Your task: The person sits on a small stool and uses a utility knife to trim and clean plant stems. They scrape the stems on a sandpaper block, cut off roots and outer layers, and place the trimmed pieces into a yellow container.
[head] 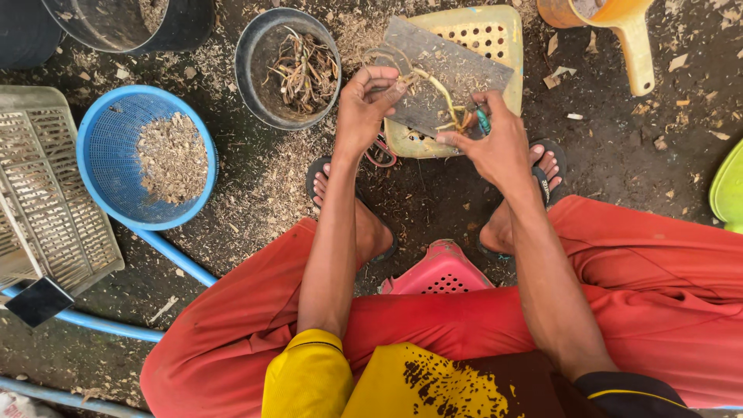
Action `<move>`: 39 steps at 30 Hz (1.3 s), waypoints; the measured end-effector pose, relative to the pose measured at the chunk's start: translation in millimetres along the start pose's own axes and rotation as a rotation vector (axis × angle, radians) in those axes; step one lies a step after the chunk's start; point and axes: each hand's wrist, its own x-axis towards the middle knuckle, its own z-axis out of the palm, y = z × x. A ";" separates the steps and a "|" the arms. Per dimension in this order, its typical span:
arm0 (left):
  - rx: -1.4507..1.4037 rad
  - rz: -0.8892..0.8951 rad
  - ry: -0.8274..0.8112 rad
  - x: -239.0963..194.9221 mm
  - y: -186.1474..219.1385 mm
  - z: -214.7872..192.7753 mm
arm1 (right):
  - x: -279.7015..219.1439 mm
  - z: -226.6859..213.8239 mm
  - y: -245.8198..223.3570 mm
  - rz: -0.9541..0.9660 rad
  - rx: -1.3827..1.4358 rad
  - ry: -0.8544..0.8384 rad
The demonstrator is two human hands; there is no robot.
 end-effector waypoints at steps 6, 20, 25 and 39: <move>-0.010 0.032 -0.045 -3.3 -1.3 -5.9 | 4.2 14.6 17.0 -0.003 0.177 0.131; 0.323 0.109 -0.048 -25.2 17.6 20.7 | 9.4 -15.0 8.9 -0.131 0.112 0.075; 0.218 0.119 0.074 -25.5 19.6 26.0 | -3.1 -21.1 -10.4 -0.232 -0.055 0.274; 0.352 0.142 0.168 -33.6 22.3 33.2 | -19.5 8.9 -40.4 -0.093 -0.004 -0.081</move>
